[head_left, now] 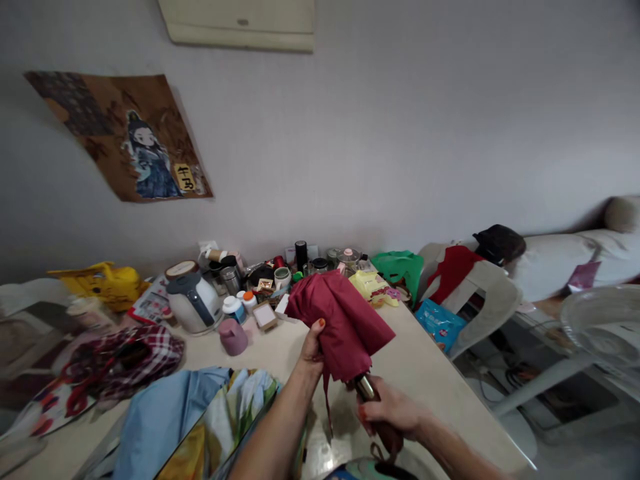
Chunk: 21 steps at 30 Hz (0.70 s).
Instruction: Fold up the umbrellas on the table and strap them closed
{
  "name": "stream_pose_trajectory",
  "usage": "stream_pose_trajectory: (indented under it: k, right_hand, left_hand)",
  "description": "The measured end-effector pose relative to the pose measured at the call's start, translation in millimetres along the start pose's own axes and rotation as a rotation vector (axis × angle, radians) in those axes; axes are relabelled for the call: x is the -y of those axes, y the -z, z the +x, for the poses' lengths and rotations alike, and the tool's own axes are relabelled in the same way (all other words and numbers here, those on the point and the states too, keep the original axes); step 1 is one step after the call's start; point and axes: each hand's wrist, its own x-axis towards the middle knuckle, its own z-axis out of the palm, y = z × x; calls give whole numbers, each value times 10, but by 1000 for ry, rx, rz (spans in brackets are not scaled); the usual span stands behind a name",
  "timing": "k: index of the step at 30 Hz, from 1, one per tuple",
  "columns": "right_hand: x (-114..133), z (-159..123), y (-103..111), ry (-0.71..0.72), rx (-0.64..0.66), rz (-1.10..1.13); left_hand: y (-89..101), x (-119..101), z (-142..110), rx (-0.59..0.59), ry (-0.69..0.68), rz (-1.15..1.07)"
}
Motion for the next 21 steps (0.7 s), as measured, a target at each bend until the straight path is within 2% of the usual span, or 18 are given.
stream_pose_trajectory:
  k: [2,4,6,8,10,12,14,15,16,18,19,20,21]
  right_hand:
    - [45,-27,-50,8,-232,-270]
    - [16,-36,-123,-6,-316,-369]
    - [-61,-31,-211,-30,-235,-269]
    - [-134,-23,-282,-36,-100,-66]
    - [-150,-22,-280,-33,13,100]
    - [-83,-32,-146,-30,122,107]
    - [56,-38,130,-10,206,-27]
    - [139,-32,303,17,179,-116]
    - [224,-17,481,47,91,-160]
    - [383,48,788,155,-270,2]
    - [456,96,892,170,-387,103]
    - [528,155,952,185,-450,156]
    - [602,219,969,209,-454,165]
  left_hand:
    - [-55,-28,-11,-66,-16,-54]
    - [-71,-25,-32,-90,-29,-61]
    - [-43,15,-44,-32,26,-60]
    - [-1,81,-34,59,132,-76]
    - [26,144,-2,140,214,-110]
    - [27,178,34,180,240,-142]
    - [12,176,54,177,235,-154]
    - [2,167,55,167,234,-155]
    - [-9,156,49,156,233,-154]
    - [-43,141,26,135,230,-153]
    - [-70,141,11,130,232,-153]
    - [-108,144,-3,130,236,-140]
    - [-156,151,-17,135,238,-117]
